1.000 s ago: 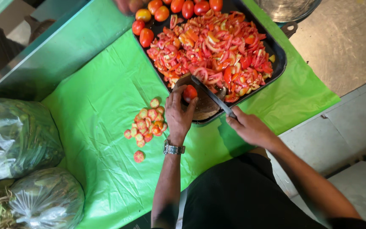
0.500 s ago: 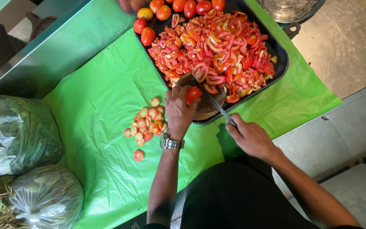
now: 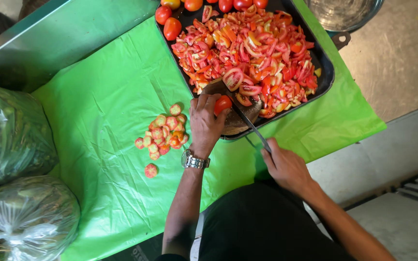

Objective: The person slices tomatoes into small pieces using a knife and places them into a black tray on a kitchen counter.

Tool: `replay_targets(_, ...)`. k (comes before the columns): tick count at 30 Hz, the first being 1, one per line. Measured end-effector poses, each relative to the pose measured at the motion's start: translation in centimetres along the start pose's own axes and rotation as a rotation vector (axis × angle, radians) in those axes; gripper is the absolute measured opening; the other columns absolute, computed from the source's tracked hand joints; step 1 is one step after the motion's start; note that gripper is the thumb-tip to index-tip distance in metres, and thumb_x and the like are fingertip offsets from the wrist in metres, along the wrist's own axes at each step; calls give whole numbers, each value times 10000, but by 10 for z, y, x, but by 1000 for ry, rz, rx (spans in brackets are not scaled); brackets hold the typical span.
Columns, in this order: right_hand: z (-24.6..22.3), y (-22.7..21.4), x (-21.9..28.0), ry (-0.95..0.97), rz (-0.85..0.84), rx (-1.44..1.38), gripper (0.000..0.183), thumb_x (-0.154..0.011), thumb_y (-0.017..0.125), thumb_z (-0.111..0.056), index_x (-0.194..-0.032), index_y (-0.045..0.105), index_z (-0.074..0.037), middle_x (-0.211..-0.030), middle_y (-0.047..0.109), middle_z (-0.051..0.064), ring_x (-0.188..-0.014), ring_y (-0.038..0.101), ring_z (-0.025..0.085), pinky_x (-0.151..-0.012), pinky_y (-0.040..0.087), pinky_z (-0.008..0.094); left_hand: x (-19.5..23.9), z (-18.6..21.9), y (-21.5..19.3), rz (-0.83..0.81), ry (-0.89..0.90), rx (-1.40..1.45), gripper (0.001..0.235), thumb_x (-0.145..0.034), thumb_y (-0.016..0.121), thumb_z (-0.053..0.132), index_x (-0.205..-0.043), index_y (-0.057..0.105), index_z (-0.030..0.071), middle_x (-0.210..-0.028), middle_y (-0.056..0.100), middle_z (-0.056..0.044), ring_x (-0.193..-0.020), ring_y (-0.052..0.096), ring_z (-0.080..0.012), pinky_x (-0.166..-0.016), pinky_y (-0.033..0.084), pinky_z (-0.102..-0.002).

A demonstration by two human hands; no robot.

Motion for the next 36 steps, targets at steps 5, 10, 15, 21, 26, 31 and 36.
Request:
replay_targets(5, 7, -10, 15, 76, -86, -95, 291, -999, 498, -392, -1157, 433, -157, -657, 640, 174, -627, 658, 418, -565, 482, 559, 3, -1, 0, 18, 9, 16, 446, -770, 833, 150, -1179, 683, 57, -1095, 651, -115, -1010, 566, -336, -914, 464, -453)
replay_targets(10, -10, -2, -24, 139, -183, -3, 274, -1045, 448, -401, -1178, 414, -164, -665, 630, 160, -601, 654, 394, -549, 504, 538, 3, 0, -3, 19, 5, 32, 425, -772, 853, 180, -1142, 680, 61, -1094, 650, -113, -1011, 565, -338, -913, 470, -455)
replay_targets(15, -25, 2, -26, -46, 51, 45, 270, -1039, 476, -352, -1134, 407, -109, -684, 630, 143, -606, 649, 378, -539, 500, 530, 4, 4, -6, 50, 38, 29, 431, -755, 852, 169, -1133, 675, 61, -1182, 659, -131, -1008, 565, -336, -907, 473, -450)
replay_targets(21, -1, -5, 25, 125, -125, -20, 267, -1026, 486, -365, -1139, 418, -133, -663, 639, 168, -633, 656, 393, -582, 496, 526, 4, -7, 1, -4, -60, 45, 444, -750, 874, 180, -1138, 689, 69, -1060, 650, -101, -998, 571, -331, -911, 474, -448)
replay_targets(26, -12, -22, 14, 106, -89, -79, 270, -1001, 498, -369, -1157, 442, -157, -657, 649, 174, -639, 671, 407, -586, 483, 548, 12, -7, -9, 54, 7, 112, 418, -794, 838, 130, -1176, 684, 58, -1139, 650, -125, -1015, 576, -342, -901, 483, -445)
replay_targets(31, -28, 1, -35, 26, -46, 50, 284, -1035, 489, -375, -1172, 428, -134, -695, 658, 187, -654, 666, 428, -596, 498, 560, 14, -11, -7, 62, -22, 137, 422, -786, 837, 131, -1168, 675, 53, -1139, 654, -121, -1038, 588, -347, -921, 490, -450)
replay_targets(36, -19, 13, -9, -22, -26, 98, 286, -1042, 487, -362, -1159, 424, -109, -705, 669, 193, -655, 664, 437, -588, 493, 565, 14, -15, -8, 77, -43, 155, 391, -777, 839, 113, -1138, 694, 69, -1148, 668, -113, -1059, 598, -352, -941, 495, -448)
Point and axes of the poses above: each hand's wrist, its own x-axis away from the middle knuckle, its own y-axis out of the palm, z = x × y, the point moved 9 cm from there along -x, towards the middle knuckle
